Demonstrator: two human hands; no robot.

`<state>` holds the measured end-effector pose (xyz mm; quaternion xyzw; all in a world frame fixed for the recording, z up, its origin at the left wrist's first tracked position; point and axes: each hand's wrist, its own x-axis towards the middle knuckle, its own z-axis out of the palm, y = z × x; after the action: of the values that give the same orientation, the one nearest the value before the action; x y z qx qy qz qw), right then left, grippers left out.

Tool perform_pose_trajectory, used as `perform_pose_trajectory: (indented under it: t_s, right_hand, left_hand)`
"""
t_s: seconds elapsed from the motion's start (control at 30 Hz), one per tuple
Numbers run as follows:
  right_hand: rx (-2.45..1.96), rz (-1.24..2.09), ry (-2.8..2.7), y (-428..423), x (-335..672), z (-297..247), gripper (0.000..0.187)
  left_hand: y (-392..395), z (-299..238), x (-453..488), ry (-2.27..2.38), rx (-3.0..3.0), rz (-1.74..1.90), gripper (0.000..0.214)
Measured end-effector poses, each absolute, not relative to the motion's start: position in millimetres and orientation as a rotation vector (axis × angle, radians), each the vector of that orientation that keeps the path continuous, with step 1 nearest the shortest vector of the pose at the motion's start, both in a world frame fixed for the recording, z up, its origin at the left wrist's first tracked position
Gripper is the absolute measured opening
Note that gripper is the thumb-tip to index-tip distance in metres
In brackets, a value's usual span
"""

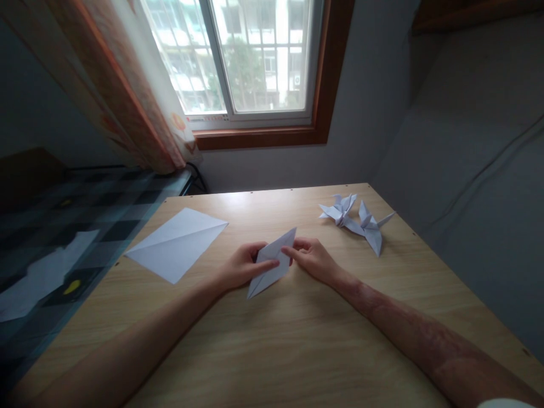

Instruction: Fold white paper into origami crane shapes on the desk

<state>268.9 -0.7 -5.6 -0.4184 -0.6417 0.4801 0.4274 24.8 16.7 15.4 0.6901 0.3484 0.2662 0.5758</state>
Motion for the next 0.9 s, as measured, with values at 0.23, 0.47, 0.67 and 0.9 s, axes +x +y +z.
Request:
perform_pose_trajectory:
  t_s: [0.23,0.47,0.67,0.9]
  right_hand:
    - [-1.01,1.15,-1.781,-4,267,-4,0.051]
    - [-0.994,1.066,-1.864,-7,269,0,0.058]
    - [-1.009,0.974,-1.925,-10,267,9,0.052]
    - [-1.008,0.937,-1.995,-8,266,3,0.048]
  left_hand:
    - [17,21,26,0.857,1.61,0.718,0.052]
    - [16,23,24,0.826,1.699,0.651,0.049]
    - [15,19,25,0.828,1.71,0.631,0.057]
    - [14,14,25,0.868,1.778,0.597,0.055]
